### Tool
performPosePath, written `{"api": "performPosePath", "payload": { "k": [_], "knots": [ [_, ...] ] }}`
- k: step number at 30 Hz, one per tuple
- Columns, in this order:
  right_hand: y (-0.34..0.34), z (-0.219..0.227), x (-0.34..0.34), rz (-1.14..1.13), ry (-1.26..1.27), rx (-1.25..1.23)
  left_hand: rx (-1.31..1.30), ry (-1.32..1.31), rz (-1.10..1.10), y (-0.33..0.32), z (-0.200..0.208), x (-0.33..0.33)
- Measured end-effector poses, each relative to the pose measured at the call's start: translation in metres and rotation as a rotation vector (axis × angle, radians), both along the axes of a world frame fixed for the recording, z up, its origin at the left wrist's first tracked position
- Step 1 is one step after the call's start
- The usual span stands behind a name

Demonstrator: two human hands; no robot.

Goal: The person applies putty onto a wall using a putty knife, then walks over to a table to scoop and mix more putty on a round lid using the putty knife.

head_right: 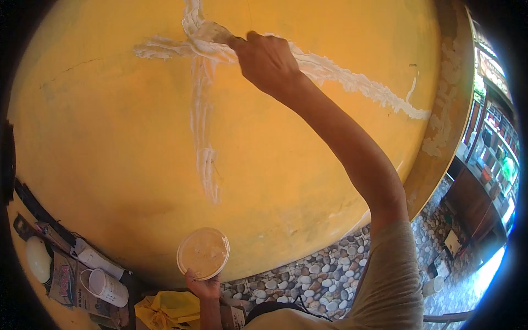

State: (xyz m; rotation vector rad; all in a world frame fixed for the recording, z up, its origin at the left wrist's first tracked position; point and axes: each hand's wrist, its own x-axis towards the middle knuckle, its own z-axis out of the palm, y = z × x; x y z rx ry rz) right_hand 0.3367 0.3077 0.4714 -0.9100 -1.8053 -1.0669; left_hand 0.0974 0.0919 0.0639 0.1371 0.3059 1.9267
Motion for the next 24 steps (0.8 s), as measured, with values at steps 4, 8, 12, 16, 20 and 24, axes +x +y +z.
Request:
{"api": "performPosePath", "payload": {
  "k": [4,8,12,16,20,24],
  "knots": [
    [0.003,0.014,-0.018,-0.034,-0.117,0.010,0.015,0.030,-0.008,0.004,-0.003,0.003],
    [0.001,-0.022,-0.008,-0.061,-0.125,-0.059,-0.025,0.004,-0.016,0.009,-0.005,0.000],
    [-0.009,-0.051,0.030,-0.177,-0.174,-0.088,-0.016,0.006,-0.033,0.014,-0.003,0.003],
    [-0.025,-0.017,0.030,-0.115,-0.047,-0.152,-0.008,-0.008,-0.052,0.017,-0.003,0.007],
    [-0.015,0.023,0.000,-0.046,-0.083,-0.038,-0.023,0.046,-0.030,0.018,0.003,0.016],
    [-0.006,0.023,-0.009,-0.092,-0.126,-0.116,-0.043,0.038,0.000,0.018,0.004,0.021]
  ]
}}
